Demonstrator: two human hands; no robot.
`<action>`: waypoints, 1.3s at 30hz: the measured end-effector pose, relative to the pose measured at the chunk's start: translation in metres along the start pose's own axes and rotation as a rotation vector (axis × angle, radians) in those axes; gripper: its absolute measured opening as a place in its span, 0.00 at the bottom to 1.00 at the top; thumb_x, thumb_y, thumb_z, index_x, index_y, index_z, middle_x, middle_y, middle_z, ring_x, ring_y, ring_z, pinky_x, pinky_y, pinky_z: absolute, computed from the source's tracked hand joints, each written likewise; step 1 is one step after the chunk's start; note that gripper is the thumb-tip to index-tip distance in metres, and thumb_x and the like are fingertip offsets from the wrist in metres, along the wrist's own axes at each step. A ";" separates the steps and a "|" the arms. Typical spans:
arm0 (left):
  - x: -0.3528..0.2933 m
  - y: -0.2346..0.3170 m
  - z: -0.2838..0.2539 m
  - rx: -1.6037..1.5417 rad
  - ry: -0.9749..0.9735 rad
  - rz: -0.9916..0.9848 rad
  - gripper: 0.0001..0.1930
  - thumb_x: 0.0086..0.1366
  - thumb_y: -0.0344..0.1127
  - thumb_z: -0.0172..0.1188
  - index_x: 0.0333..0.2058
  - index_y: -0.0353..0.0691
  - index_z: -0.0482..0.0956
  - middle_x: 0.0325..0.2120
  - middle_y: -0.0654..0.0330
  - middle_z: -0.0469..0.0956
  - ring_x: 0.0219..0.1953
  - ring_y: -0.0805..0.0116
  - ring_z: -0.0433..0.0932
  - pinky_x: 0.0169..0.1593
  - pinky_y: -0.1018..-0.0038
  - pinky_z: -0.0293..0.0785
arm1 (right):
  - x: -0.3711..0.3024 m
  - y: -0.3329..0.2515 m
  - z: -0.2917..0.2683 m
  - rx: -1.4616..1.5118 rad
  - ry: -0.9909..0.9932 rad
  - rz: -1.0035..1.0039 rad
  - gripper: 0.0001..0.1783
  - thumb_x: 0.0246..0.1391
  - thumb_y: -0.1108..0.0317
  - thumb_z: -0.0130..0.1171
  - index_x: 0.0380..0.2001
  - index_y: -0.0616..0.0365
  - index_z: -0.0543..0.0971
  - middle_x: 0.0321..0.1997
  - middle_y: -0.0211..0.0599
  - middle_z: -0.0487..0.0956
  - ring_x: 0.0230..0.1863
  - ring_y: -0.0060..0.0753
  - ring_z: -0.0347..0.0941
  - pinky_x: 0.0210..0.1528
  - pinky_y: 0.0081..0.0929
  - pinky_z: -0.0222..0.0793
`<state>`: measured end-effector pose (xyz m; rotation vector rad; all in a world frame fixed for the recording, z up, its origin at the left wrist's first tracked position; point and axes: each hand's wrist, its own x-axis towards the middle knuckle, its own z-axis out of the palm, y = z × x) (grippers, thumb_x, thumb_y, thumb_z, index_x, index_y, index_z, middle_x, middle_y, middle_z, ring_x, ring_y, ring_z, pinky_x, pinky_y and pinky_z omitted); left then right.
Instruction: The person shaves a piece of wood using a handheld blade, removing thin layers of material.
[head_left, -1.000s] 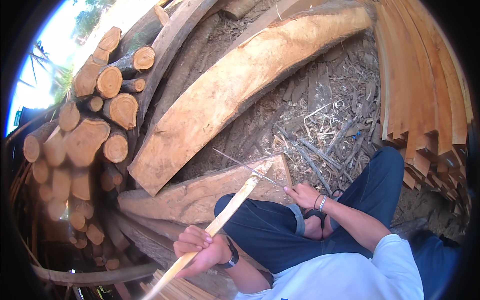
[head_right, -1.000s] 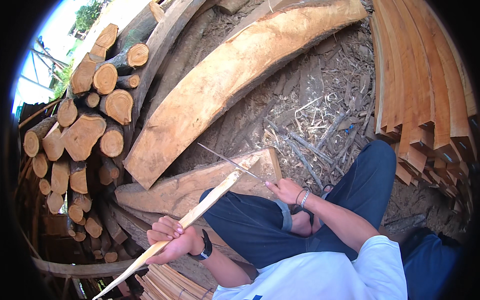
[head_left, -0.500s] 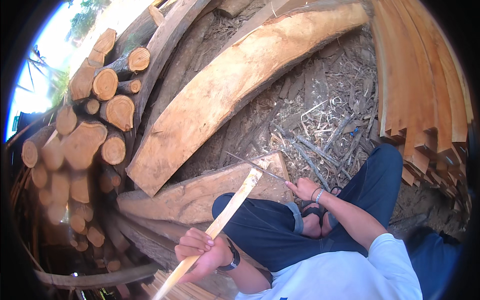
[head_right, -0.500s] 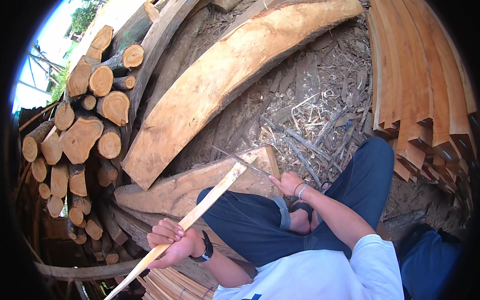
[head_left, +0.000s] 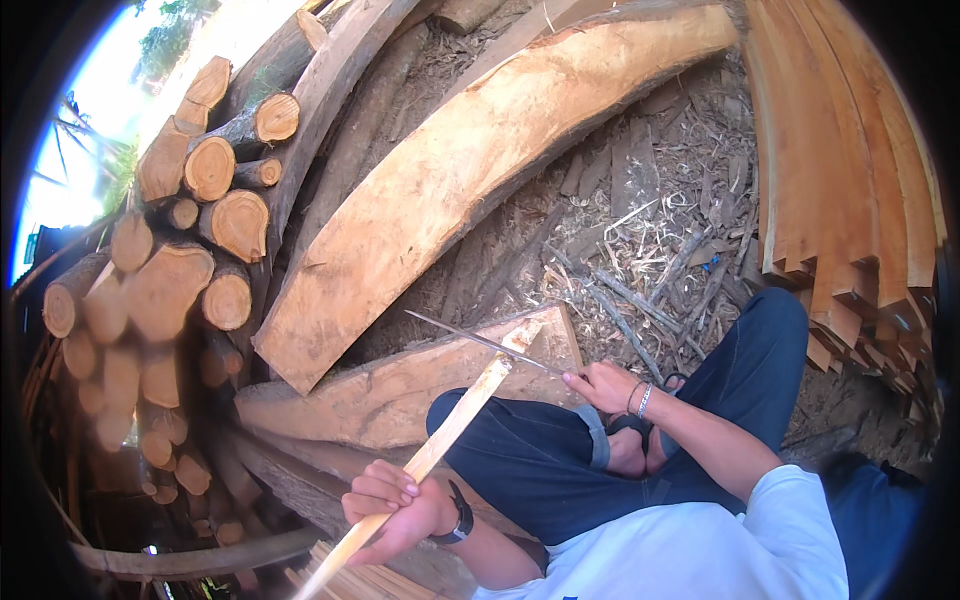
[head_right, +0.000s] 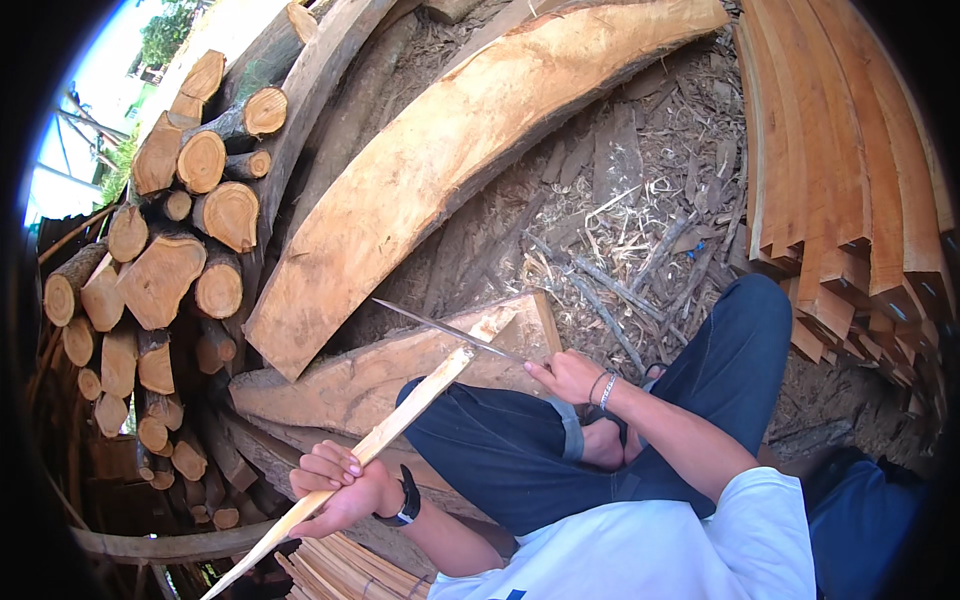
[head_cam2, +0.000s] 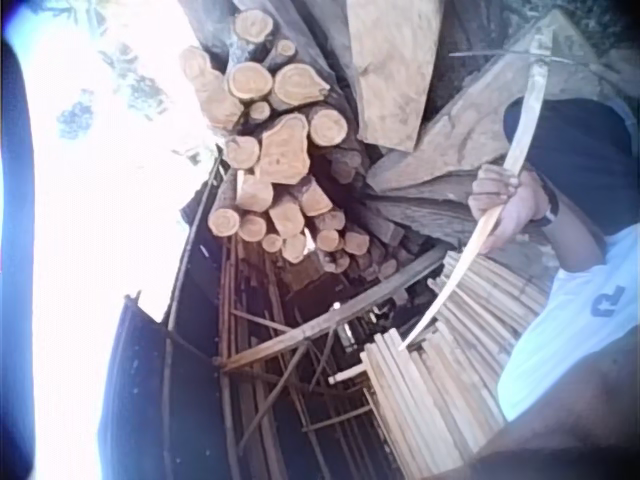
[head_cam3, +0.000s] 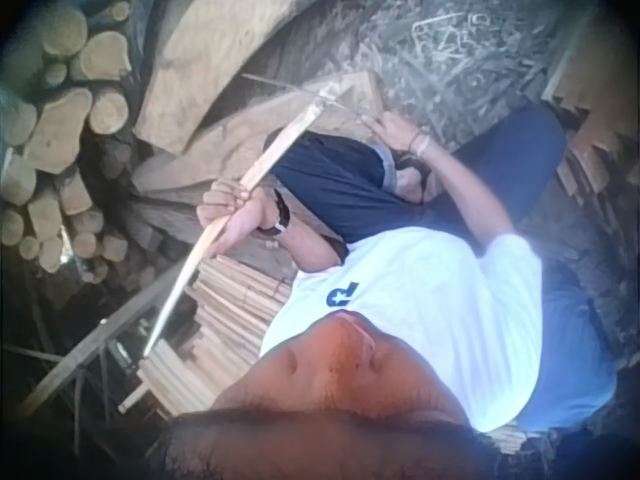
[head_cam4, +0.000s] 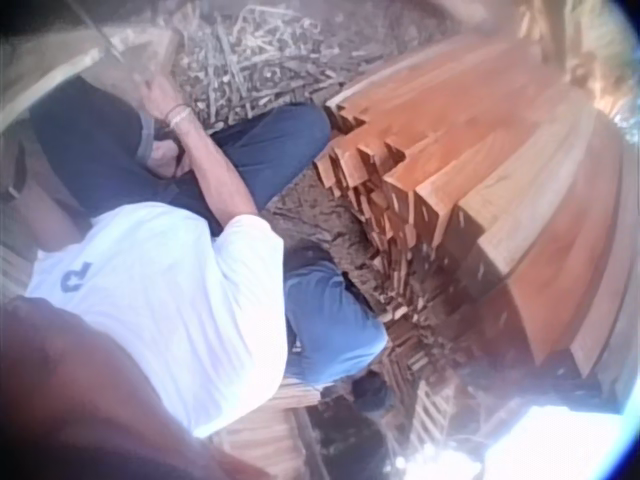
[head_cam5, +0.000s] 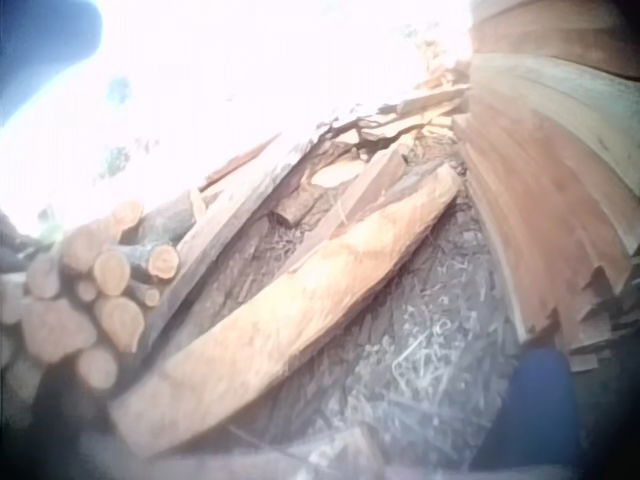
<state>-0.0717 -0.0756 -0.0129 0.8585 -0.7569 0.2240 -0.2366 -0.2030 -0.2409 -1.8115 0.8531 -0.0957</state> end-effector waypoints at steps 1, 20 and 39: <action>-0.001 0.001 0.000 -0.001 -0.004 -0.001 0.37 0.61 0.75 0.32 0.12 0.47 0.54 0.05 0.67 0.51 0.07 0.77 0.50 0.13 0.84 0.47 | 0.003 0.010 0.003 -0.060 -0.026 0.049 0.42 0.62 0.37 0.36 0.21 0.70 0.79 0.19 0.63 0.75 0.28 0.63 0.75 0.39 0.47 0.72; -0.009 0.007 -0.006 -0.067 -0.102 0.000 0.37 0.61 0.75 0.31 0.12 0.46 0.54 0.06 0.67 0.52 0.07 0.78 0.50 0.12 0.84 0.48 | 0.016 0.035 0.008 -0.117 0.061 0.157 0.43 0.61 0.37 0.37 0.19 0.70 0.79 0.19 0.63 0.75 0.29 0.63 0.76 0.38 0.49 0.73; 0.004 0.001 -0.020 -0.026 -0.004 -0.024 0.37 0.61 0.76 0.31 0.11 0.47 0.52 0.06 0.68 0.50 0.07 0.78 0.49 0.12 0.85 0.48 | 0.003 0.014 -0.001 -0.097 0.000 0.150 0.43 0.61 0.37 0.36 0.19 0.69 0.79 0.18 0.61 0.75 0.28 0.62 0.77 0.37 0.47 0.73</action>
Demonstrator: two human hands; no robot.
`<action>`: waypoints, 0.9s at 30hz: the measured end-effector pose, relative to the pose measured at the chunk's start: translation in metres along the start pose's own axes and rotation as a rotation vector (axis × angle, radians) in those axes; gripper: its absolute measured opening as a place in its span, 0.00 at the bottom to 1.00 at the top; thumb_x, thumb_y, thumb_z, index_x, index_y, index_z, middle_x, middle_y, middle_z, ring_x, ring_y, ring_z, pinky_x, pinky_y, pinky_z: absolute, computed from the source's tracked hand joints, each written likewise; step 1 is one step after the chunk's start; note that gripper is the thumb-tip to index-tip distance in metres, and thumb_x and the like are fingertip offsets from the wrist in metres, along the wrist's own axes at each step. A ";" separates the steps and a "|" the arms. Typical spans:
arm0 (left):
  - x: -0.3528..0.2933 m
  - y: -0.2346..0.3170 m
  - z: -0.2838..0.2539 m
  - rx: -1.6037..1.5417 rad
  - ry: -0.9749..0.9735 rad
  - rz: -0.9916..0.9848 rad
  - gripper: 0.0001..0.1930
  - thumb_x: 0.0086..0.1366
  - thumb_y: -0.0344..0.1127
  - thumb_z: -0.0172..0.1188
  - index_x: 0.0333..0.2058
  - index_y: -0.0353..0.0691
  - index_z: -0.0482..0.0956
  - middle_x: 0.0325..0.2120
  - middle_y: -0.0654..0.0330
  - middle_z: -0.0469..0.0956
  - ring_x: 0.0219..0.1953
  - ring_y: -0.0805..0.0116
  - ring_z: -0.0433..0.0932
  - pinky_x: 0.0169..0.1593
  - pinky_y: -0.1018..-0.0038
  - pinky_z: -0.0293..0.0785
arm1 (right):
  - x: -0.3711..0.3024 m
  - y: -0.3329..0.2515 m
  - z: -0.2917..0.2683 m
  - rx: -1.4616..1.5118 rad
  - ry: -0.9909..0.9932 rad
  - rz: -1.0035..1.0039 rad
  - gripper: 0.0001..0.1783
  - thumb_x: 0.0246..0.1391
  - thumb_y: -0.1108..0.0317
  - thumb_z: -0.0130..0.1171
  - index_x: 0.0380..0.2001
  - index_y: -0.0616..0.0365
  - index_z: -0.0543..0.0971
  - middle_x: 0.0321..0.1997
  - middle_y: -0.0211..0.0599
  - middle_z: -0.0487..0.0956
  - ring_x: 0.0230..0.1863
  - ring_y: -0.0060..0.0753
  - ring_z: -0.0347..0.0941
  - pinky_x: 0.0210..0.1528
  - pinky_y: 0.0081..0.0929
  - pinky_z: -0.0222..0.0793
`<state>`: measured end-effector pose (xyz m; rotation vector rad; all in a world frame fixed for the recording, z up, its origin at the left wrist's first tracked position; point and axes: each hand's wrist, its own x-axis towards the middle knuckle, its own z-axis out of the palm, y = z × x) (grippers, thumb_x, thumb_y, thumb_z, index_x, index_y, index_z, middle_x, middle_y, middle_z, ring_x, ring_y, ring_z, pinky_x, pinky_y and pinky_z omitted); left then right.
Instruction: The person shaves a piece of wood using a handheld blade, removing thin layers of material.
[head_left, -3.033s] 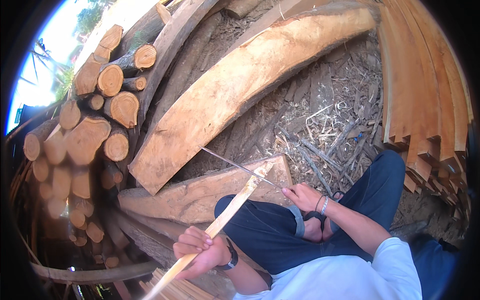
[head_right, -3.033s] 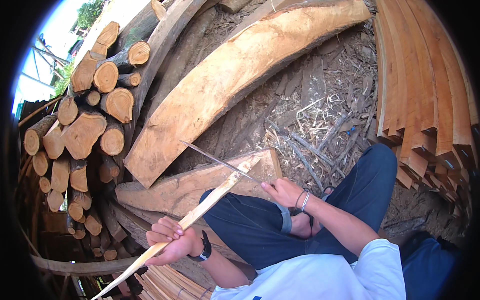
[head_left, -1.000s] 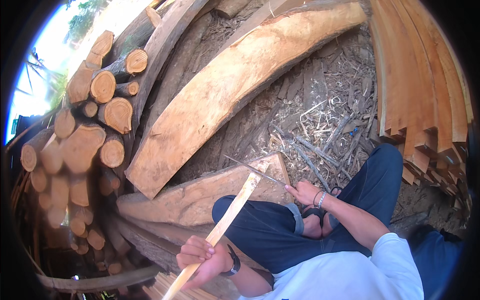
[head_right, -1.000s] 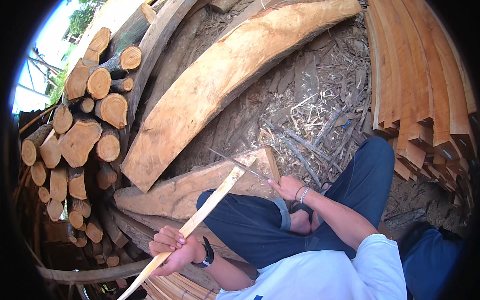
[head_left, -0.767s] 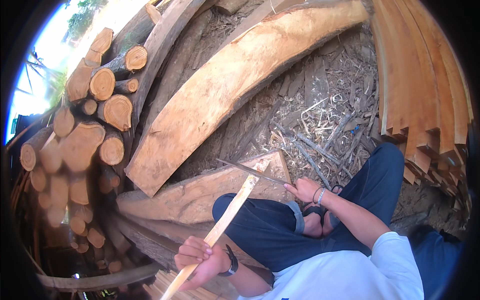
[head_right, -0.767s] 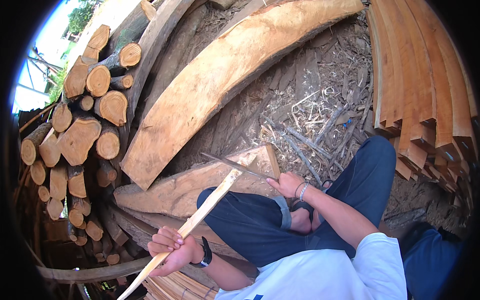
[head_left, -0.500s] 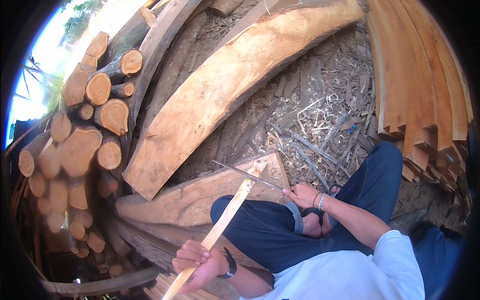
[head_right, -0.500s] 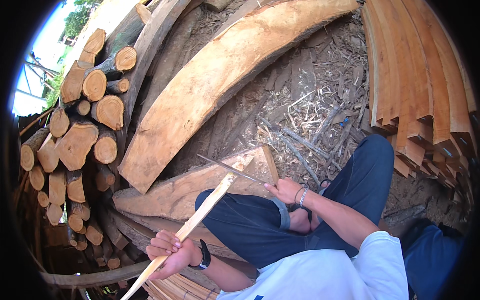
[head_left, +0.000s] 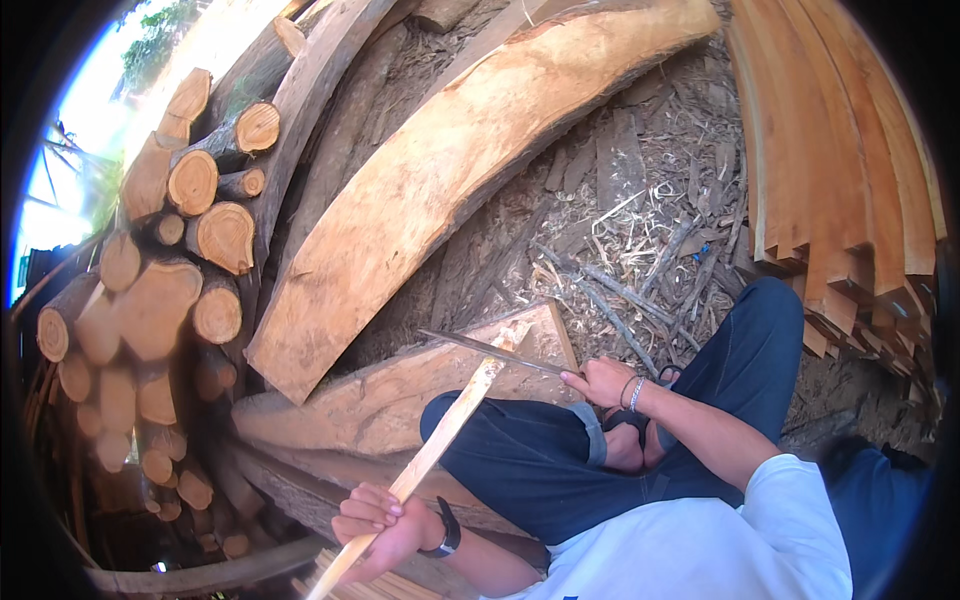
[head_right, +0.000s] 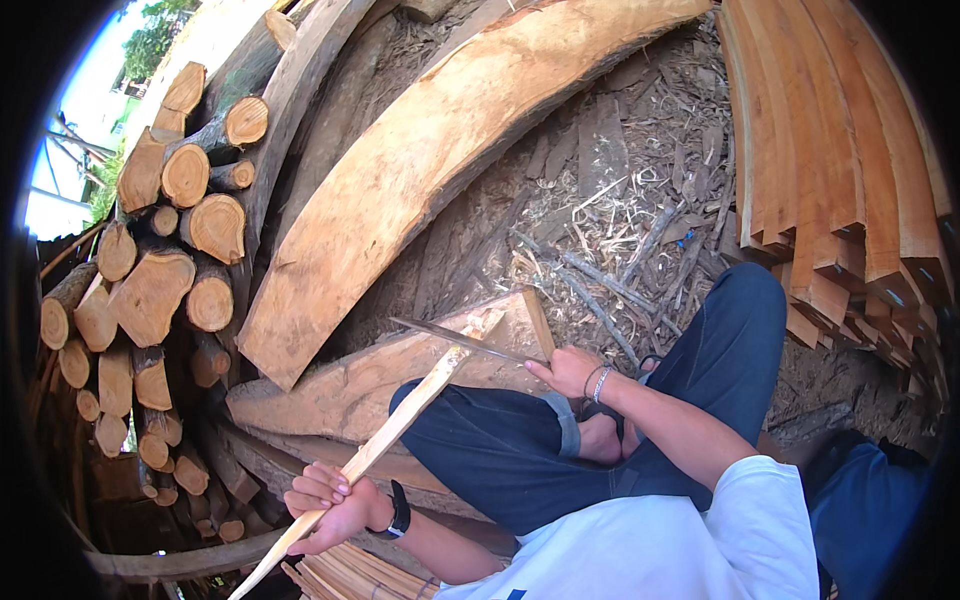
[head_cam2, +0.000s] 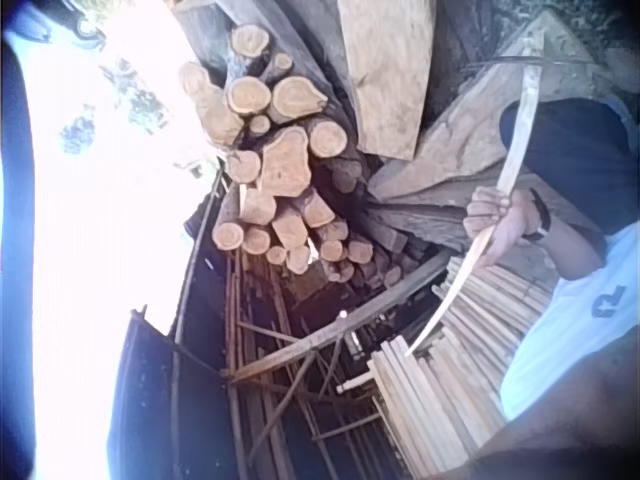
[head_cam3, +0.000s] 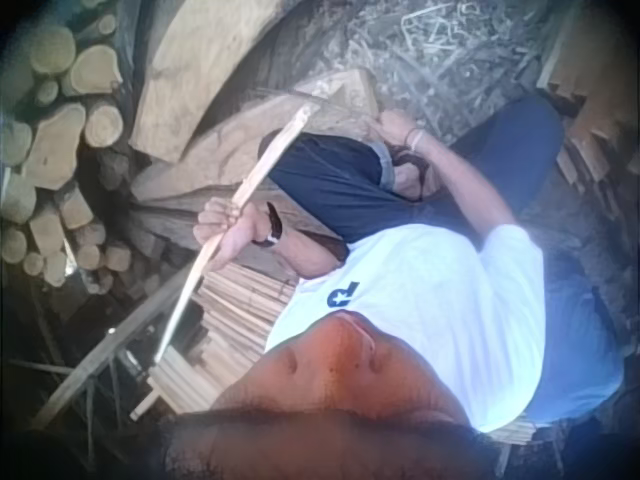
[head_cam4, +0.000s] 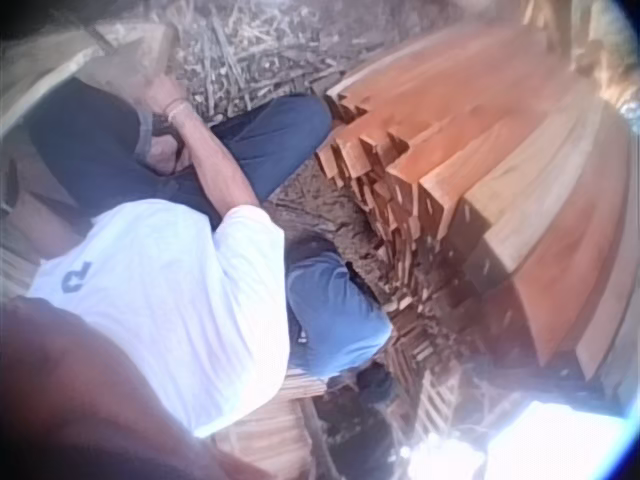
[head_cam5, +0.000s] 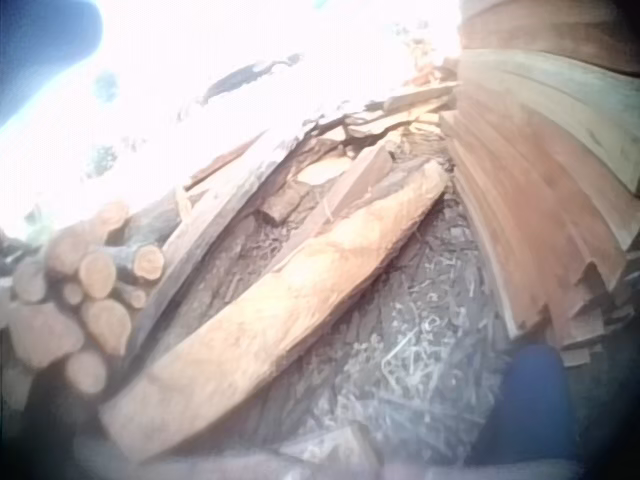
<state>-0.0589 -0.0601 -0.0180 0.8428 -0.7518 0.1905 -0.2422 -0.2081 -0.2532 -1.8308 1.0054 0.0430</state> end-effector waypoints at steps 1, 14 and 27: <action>0.000 0.002 0.001 -0.008 -0.006 -0.004 0.37 0.60 0.76 0.32 0.11 0.47 0.52 0.06 0.68 0.50 0.07 0.78 0.49 0.12 0.85 0.48 | 0.005 0.004 -0.001 -0.015 0.002 0.038 0.43 0.61 0.37 0.37 0.19 0.69 0.80 0.19 0.61 0.76 0.28 0.61 0.77 0.37 0.47 0.73; -0.006 0.003 -0.003 -0.082 -0.162 -0.014 0.36 0.60 0.76 0.36 0.12 0.48 0.53 0.05 0.67 0.51 0.07 0.78 0.51 0.13 0.84 0.48 | 0.019 0.019 0.010 -0.016 0.031 0.046 0.43 0.61 0.37 0.38 0.19 0.70 0.79 0.20 0.62 0.76 0.29 0.61 0.77 0.37 0.48 0.73; -0.007 0.005 -0.007 -0.114 -0.316 0.012 0.36 0.59 0.77 0.37 0.12 0.49 0.52 0.04 0.69 0.52 0.06 0.79 0.52 0.14 0.83 0.50 | 0.016 0.015 0.011 0.005 0.026 0.012 0.41 0.62 0.39 0.38 0.19 0.70 0.79 0.17 0.62 0.74 0.27 0.62 0.76 0.36 0.48 0.73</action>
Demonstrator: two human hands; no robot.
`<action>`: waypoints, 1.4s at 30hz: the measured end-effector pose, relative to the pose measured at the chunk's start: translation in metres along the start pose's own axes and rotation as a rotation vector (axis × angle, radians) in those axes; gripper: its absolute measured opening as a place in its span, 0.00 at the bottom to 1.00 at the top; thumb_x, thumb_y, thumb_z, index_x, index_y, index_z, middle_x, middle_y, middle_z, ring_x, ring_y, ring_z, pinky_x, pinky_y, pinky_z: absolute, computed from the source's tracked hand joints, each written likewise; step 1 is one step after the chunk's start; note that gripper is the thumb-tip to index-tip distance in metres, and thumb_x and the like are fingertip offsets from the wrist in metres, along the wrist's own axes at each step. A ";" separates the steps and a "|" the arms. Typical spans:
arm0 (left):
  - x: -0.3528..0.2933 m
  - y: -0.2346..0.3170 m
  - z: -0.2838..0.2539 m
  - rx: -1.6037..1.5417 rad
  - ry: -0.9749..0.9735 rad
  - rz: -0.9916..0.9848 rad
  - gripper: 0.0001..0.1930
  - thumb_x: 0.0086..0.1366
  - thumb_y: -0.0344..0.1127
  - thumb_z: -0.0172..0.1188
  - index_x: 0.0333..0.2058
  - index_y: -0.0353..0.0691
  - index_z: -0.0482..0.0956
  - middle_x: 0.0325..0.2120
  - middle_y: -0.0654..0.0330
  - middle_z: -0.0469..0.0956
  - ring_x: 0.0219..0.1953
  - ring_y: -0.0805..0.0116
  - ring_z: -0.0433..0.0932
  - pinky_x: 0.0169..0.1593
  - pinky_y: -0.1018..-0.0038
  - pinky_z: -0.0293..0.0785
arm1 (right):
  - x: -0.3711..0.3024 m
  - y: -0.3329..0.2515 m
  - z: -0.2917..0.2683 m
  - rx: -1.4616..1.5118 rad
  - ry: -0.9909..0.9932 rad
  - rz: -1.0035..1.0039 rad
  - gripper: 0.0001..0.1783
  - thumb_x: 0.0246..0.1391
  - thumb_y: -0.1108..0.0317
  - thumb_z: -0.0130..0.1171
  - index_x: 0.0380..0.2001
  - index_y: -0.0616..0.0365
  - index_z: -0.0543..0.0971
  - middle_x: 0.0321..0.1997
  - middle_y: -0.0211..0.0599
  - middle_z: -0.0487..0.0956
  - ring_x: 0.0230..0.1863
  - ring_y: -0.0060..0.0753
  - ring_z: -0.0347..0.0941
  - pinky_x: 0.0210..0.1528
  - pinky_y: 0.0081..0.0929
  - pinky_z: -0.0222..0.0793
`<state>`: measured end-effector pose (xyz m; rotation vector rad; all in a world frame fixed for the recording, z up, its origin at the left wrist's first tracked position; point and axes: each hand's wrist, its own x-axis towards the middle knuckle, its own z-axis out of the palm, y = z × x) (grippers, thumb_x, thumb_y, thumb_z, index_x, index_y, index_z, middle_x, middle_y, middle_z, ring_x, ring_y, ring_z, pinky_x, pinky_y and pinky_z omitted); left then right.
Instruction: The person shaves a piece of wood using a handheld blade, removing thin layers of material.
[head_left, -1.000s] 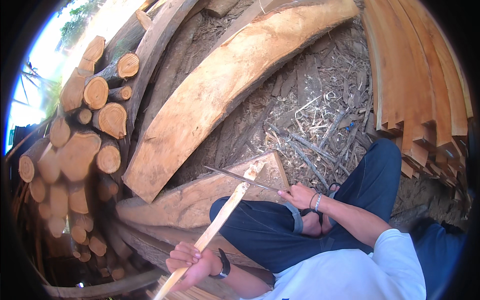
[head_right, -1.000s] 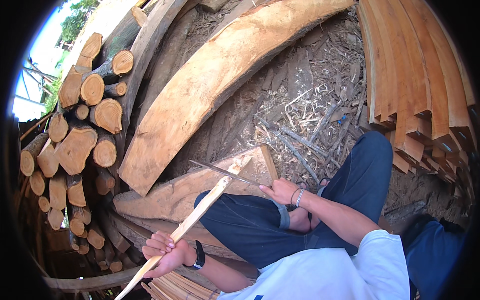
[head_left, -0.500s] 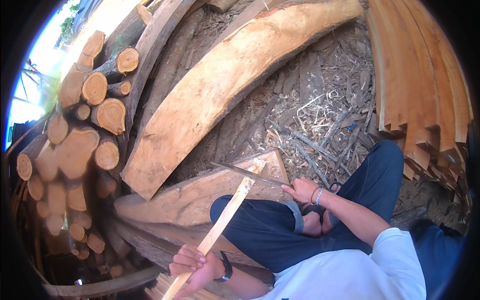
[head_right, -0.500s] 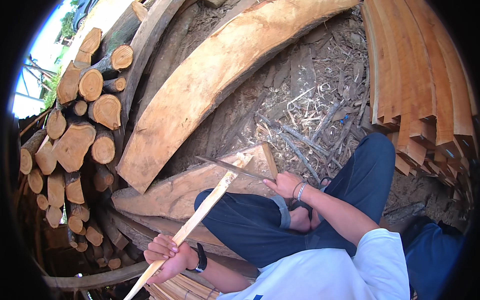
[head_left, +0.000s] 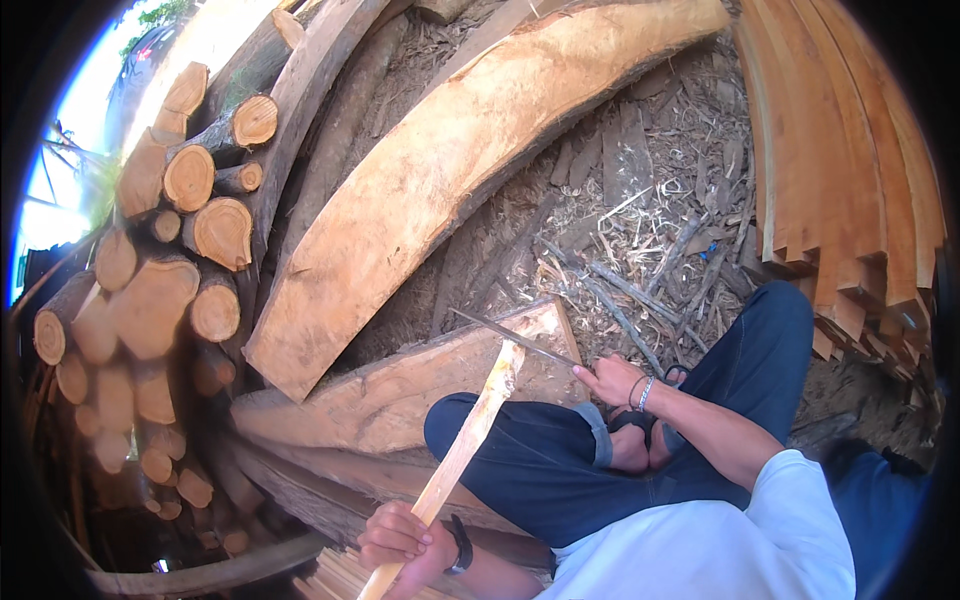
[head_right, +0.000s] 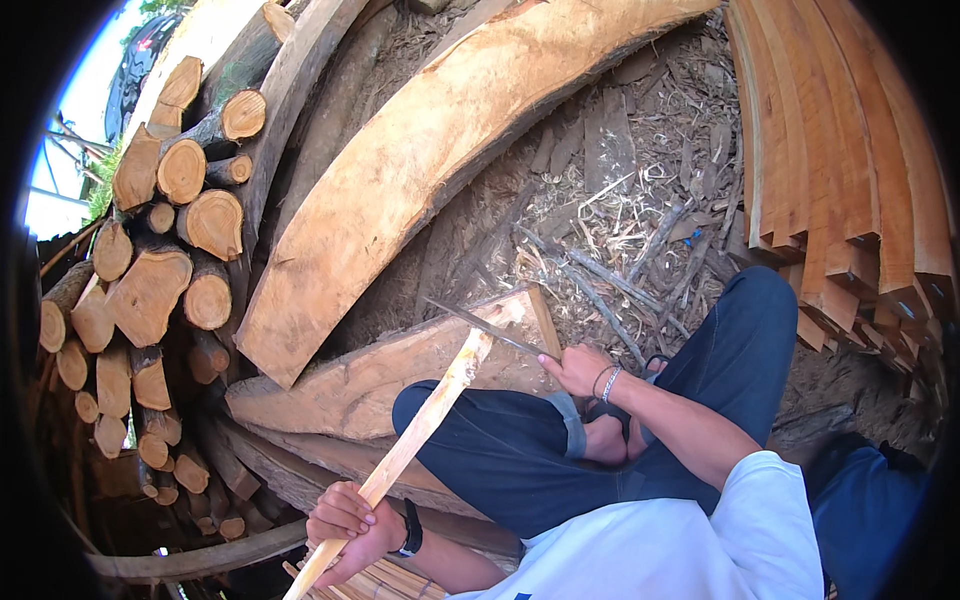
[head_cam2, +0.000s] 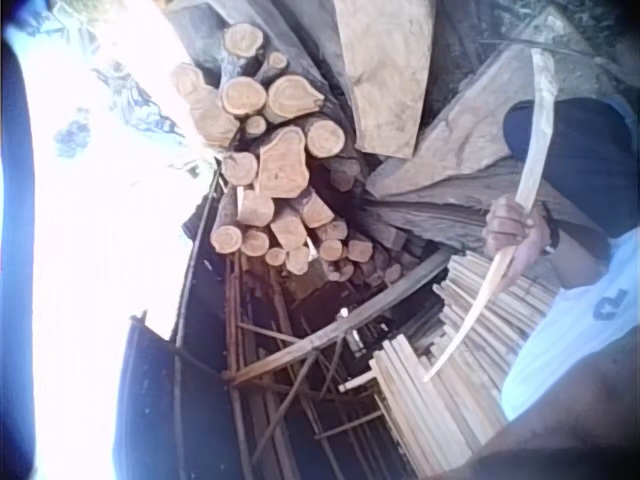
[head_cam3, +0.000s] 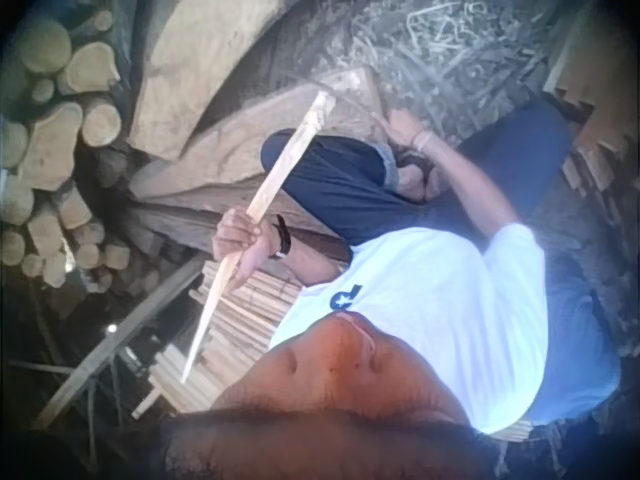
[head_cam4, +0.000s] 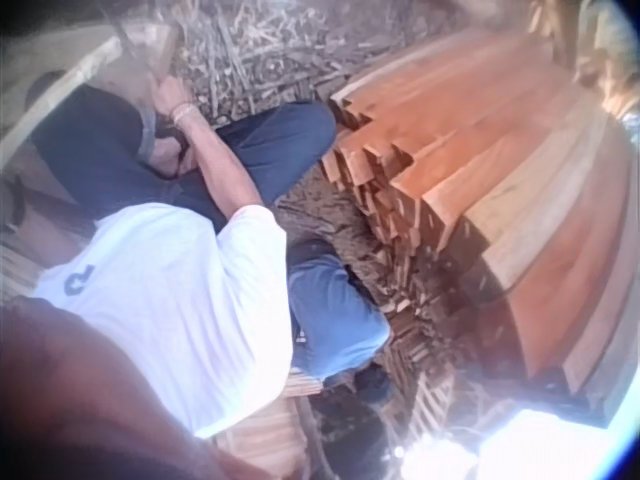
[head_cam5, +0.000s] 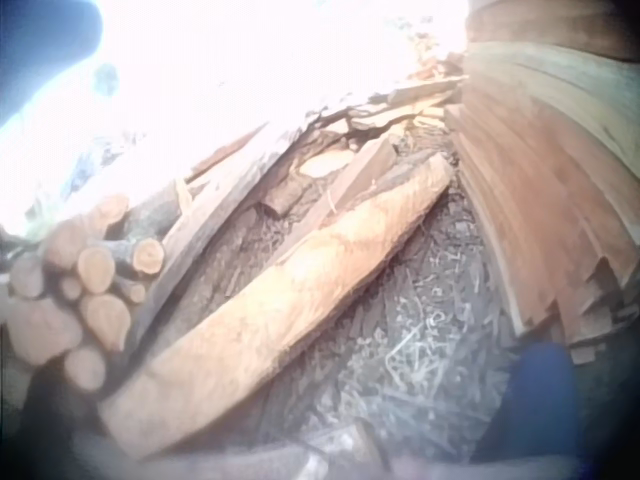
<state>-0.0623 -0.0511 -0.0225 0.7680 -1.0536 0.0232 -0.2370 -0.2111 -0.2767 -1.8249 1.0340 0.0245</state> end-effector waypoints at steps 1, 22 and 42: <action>-0.003 0.003 -0.004 0.012 0.009 -0.002 0.36 0.59 0.77 0.37 0.12 0.49 0.53 0.04 0.69 0.52 0.06 0.79 0.52 0.14 0.83 0.50 | -0.007 -0.004 0.002 0.005 -0.008 -0.027 0.43 0.62 0.39 0.37 0.18 0.71 0.78 0.17 0.62 0.74 0.26 0.62 0.76 0.36 0.48 0.73; -0.005 0.004 -0.012 -0.046 -0.040 -0.078 0.28 0.68 0.55 0.43 0.12 0.48 0.53 0.04 0.69 0.51 0.05 0.80 0.52 0.13 0.86 0.50 | -0.001 0.002 0.007 0.039 0.009 -0.005 0.42 0.62 0.39 0.38 0.17 0.71 0.77 0.15 0.63 0.72 0.24 0.63 0.74 0.33 0.49 0.72; -0.005 0.002 -0.008 -0.002 0.230 -0.063 0.26 0.70 0.50 0.40 0.13 0.49 0.53 0.05 0.68 0.51 0.07 0.78 0.51 0.14 0.84 0.48 | 0.006 0.008 0.017 0.049 0.018 0.055 0.44 0.60 0.36 0.38 0.18 0.71 0.78 0.17 0.63 0.74 0.26 0.63 0.75 0.35 0.48 0.73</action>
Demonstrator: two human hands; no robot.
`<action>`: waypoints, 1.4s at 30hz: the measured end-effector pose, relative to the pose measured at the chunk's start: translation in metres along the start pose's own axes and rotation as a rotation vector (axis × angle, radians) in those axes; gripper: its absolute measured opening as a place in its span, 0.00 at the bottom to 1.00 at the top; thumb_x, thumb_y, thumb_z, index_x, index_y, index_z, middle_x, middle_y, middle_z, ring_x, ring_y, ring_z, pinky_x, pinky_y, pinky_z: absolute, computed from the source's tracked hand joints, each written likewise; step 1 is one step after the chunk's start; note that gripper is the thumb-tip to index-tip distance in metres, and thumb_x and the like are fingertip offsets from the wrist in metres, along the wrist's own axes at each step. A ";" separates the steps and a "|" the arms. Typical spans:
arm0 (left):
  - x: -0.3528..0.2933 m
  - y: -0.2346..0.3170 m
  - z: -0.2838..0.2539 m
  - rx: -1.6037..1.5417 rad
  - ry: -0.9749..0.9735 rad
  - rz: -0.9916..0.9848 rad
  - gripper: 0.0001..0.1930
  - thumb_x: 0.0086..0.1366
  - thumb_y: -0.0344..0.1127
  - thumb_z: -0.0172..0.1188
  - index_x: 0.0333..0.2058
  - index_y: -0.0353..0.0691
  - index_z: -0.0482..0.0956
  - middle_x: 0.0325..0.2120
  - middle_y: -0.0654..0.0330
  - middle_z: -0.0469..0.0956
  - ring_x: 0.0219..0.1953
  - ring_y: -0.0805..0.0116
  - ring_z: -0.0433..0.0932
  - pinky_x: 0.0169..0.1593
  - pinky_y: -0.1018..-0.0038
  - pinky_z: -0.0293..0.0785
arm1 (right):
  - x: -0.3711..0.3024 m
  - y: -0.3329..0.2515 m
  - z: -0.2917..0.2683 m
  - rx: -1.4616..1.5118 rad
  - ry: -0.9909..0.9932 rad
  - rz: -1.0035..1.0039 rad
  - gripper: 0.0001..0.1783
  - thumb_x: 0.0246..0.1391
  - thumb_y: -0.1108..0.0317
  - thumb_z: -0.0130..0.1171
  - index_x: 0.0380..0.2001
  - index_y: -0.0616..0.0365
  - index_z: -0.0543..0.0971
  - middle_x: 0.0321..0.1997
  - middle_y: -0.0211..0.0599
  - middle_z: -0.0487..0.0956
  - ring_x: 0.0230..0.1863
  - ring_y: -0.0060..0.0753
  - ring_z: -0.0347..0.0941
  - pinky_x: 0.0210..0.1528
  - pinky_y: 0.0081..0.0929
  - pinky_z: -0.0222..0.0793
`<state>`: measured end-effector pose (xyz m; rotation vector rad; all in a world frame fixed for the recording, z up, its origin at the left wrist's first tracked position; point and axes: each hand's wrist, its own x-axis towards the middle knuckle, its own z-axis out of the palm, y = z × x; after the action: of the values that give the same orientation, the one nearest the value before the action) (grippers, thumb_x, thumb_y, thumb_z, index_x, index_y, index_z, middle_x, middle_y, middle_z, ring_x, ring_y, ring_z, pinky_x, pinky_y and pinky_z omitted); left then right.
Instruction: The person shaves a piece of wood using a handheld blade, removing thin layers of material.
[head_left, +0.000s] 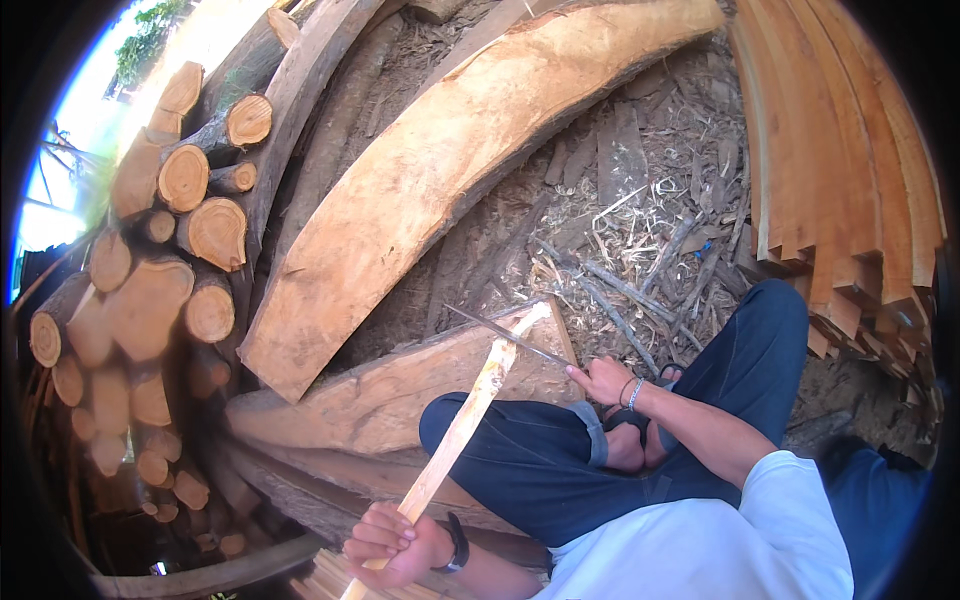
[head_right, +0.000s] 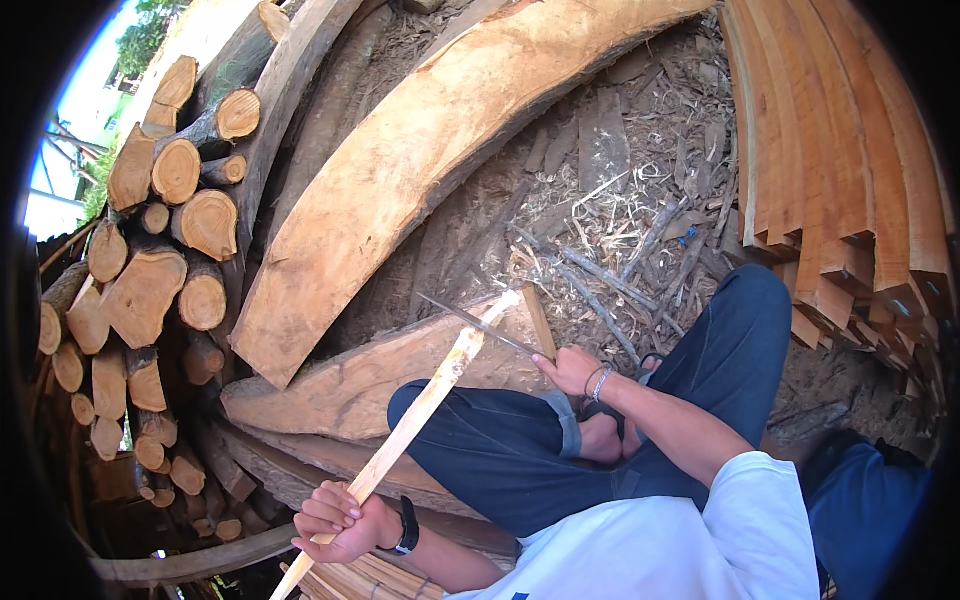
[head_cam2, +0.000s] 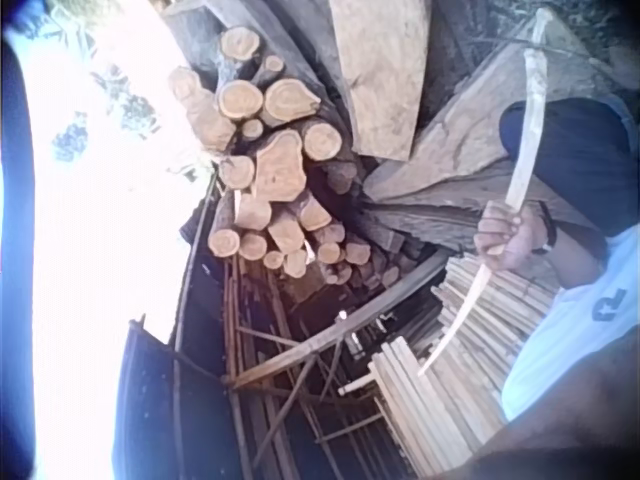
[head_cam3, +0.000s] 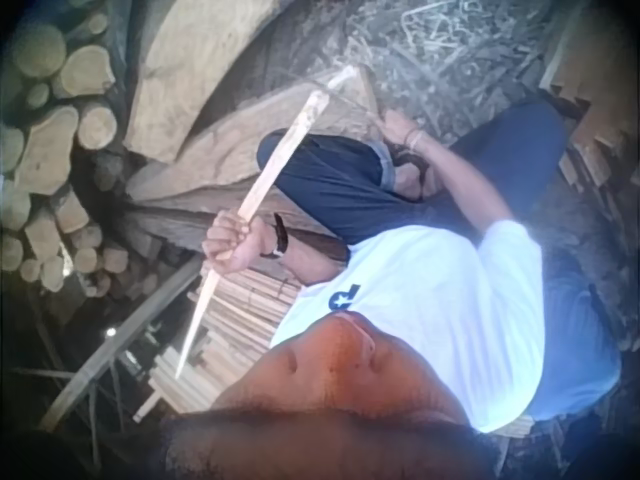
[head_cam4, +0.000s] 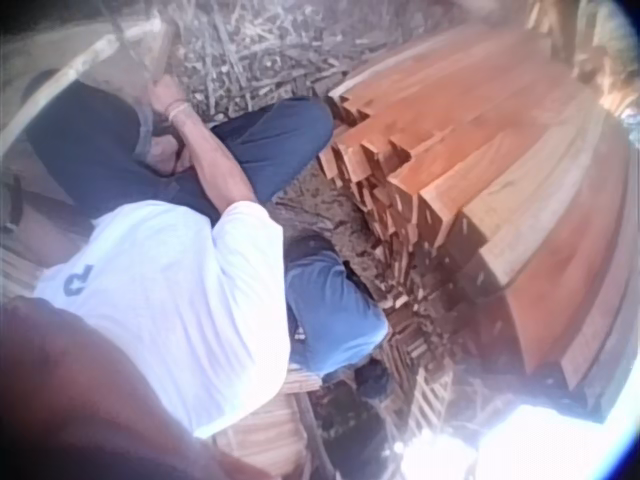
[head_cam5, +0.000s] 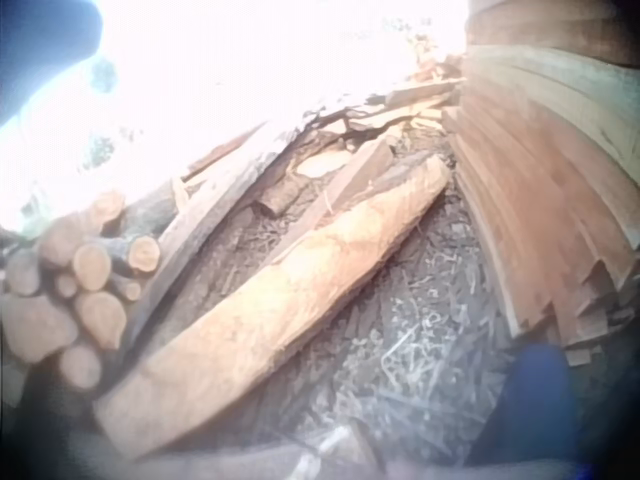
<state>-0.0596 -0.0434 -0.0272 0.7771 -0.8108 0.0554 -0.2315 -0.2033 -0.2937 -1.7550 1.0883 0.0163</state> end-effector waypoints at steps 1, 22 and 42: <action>0.000 0.000 -0.001 0.000 -0.009 -0.012 0.26 0.70 0.50 0.40 0.13 0.49 0.53 0.05 0.68 0.51 0.07 0.78 0.51 0.14 0.83 0.48 | -0.001 0.001 0.001 -0.005 -0.008 -0.023 0.44 0.60 0.36 0.38 0.19 0.71 0.79 0.17 0.63 0.74 0.27 0.63 0.75 0.35 0.47 0.73; 0.006 0.001 -0.018 -0.005 0.097 -0.017 0.26 0.70 0.49 0.40 0.12 0.49 0.52 0.05 0.68 0.50 0.07 0.78 0.50 0.13 0.84 0.47 | -0.008 -0.015 -0.011 -0.024 0.013 -0.005 0.43 0.61 0.37 0.37 0.20 0.71 0.80 0.19 0.63 0.76 0.30 0.62 0.77 0.39 0.46 0.74; 0.008 -0.002 -0.015 0.023 0.165 -0.009 0.26 0.70 0.48 0.41 0.12 0.50 0.53 0.07 0.68 0.50 0.08 0.78 0.49 0.13 0.84 0.46 | -0.011 -0.012 -0.009 -0.078 -0.031 -0.029 0.43 0.60 0.36 0.37 0.20 0.69 0.80 0.18 0.61 0.75 0.27 0.62 0.77 0.36 0.49 0.74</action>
<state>-0.0436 -0.0368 -0.0297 0.7864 -0.6508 0.1197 -0.2338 -0.2019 -0.2759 -1.8343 1.0518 0.0693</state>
